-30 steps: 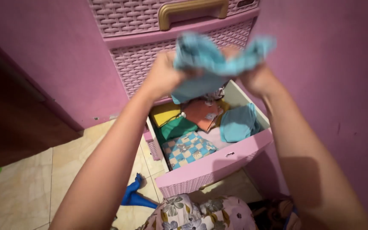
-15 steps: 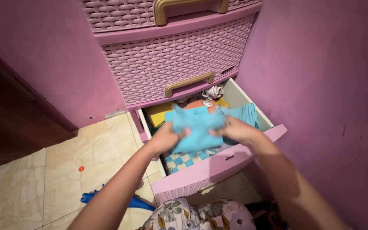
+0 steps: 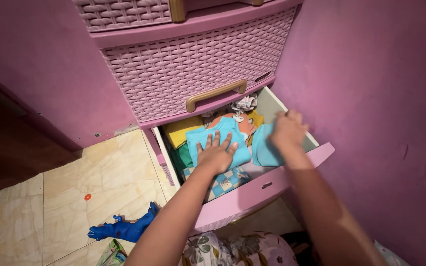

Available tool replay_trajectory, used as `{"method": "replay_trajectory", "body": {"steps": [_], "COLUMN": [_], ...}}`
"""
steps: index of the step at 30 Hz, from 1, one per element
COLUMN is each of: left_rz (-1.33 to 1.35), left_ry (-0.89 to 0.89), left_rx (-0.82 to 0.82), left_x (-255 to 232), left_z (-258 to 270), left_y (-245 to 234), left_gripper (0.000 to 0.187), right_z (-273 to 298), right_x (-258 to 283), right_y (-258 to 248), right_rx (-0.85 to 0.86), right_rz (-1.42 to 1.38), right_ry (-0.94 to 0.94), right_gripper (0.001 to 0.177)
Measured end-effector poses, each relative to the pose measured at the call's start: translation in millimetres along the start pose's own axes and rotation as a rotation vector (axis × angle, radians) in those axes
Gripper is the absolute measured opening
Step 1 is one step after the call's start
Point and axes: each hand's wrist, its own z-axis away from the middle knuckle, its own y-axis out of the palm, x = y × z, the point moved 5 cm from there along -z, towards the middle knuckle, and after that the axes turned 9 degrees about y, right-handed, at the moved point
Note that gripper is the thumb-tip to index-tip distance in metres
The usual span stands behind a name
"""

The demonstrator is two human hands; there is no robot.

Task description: The recorder organizes and sorts children's clothing into a pink plastic drawer chest.

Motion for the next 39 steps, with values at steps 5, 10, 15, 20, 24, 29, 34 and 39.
{"method": "replay_trajectory", "body": {"steps": [5, 10, 15, 20, 24, 29, 34, 39], "left_rz": [0.152, 0.486, 0.545, 0.639, 0.986, 1.112, 1.223, 1.584], "left_ry": [-0.170, -0.560, -0.623, -0.570, -0.455, -0.446, -0.519, -0.350], "left_rx": [-0.314, -0.332, -0.190, -0.238, -0.345, -0.313, -0.256, -0.236], "left_x": [31, 56, 82, 96, 95, 74, 56, 52], "left_z": [-3, 16, 2, -20, -22, -7, 6, -14], "left_y": [-15, -28, -10, 13, 14, -6, -19, -7], "left_gripper": [0.070, 0.110, 0.134, 0.152, 0.154, 0.156, 0.139, 0.083], "right_z": [-1, 16, 22, 20, 14, 11, -7, 6], "right_x": [-14, -19, -15, -29, -38, -29, -26, 16], "right_y": [-24, -10, 14, 36, 69, 16, -67, -64], "right_rx": [0.253, 0.280, 0.387, 0.340, 0.491, 0.365, 0.130, 0.415], "right_rz": [0.172, 0.072, -0.056, -0.254, -0.279, -0.129, -1.141, -2.057], "right_ry": [0.241, 0.394, 0.441, 0.466, 0.562, 0.551, 0.498, 0.467], "right_gripper": [0.085, 0.102, 0.112, 0.123, 0.092, 0.058, 0.042, 0.043]}}
